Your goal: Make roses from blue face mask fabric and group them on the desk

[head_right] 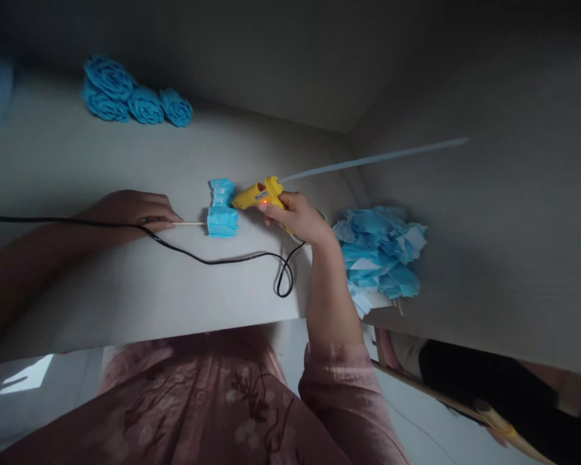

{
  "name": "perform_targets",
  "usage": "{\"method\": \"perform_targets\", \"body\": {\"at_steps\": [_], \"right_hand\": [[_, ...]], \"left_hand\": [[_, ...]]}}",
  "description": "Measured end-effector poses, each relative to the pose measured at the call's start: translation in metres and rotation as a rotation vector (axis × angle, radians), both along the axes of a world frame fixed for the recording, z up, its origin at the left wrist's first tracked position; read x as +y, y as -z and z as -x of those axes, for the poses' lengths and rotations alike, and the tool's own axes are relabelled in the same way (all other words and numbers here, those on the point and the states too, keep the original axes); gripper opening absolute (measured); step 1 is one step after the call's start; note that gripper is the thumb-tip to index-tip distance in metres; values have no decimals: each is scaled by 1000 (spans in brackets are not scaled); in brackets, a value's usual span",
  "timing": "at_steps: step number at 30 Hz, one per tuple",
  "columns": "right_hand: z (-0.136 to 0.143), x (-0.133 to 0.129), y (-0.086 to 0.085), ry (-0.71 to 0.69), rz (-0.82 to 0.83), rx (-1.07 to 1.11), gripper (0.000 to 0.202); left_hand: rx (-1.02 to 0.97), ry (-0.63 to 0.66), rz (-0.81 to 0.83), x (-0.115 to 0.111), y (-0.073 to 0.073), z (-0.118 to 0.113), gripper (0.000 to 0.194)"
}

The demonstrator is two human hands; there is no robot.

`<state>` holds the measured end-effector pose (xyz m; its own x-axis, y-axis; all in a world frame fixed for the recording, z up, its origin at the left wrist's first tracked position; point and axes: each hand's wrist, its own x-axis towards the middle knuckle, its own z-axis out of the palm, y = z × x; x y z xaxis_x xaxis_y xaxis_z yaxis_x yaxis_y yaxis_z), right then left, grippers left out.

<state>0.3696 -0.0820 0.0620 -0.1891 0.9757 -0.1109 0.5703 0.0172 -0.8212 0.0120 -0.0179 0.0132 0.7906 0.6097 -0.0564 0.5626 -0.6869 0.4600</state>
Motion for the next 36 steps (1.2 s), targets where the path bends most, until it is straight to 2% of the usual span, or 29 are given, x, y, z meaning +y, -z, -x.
{"method": "perform_targets", "body": {"at_steps": [5,13,22,36], "right_hand": [[-10,2,1,-9,41,45,59],[-2,1,2,136,-34,187,63],[12,4,13,58,-75,100,71],[17,6,21,85,-91,79,70]], "left_hand": [[12,-9,15,2,1,2,45],[0,-1,11,3,5,2,47],[0,-5,-7,3,6,-1,46],[-5,-22,11,-3,-2,-4,41]]}}
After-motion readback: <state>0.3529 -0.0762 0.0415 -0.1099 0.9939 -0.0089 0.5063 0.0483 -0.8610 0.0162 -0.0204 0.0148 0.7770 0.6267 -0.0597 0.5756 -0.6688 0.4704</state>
